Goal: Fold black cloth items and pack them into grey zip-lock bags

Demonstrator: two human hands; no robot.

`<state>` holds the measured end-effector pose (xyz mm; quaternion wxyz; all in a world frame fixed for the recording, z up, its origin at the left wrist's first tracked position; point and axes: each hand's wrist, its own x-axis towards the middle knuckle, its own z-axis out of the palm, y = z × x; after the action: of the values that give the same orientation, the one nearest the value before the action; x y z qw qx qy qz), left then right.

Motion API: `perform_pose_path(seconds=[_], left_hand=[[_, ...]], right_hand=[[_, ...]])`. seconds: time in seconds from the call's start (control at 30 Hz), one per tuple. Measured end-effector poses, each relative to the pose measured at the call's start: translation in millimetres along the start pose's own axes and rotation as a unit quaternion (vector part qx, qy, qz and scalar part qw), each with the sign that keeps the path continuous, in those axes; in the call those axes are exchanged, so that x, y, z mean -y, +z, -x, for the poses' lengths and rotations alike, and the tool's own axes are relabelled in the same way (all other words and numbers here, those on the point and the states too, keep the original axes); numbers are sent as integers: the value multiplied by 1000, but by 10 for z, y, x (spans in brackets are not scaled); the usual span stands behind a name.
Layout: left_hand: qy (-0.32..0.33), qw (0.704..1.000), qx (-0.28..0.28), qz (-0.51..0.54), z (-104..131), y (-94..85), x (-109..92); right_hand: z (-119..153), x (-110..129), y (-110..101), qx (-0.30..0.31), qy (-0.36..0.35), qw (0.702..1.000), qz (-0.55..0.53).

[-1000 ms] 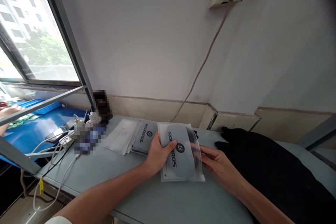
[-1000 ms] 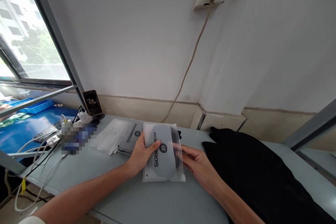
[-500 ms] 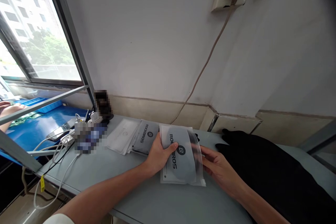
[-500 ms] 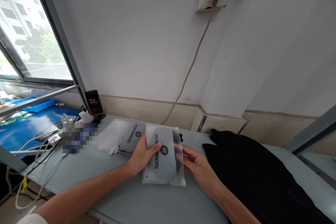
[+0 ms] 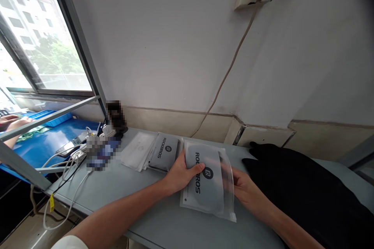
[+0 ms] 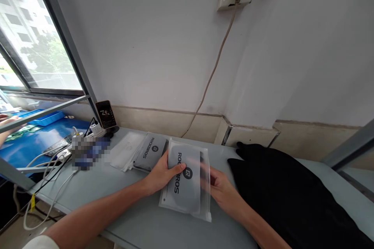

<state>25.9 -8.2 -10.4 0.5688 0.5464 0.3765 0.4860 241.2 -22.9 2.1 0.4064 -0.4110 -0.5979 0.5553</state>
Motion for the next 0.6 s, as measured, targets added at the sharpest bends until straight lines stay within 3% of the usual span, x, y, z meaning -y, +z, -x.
perform_pose_path(seconds=[0.37,0.5,0.6], left_hand=[[-8,999,30,8,31,-1,-71],[-3,1000,18,16,23,4,-32],[8,1000,-7,21,4,3,-19]], right_hand=[[6,-41,29,-2,-11,1000,2],[11,3,9,26,-10,1000,3],[4,15,-13,-4,-6,1000,12]])
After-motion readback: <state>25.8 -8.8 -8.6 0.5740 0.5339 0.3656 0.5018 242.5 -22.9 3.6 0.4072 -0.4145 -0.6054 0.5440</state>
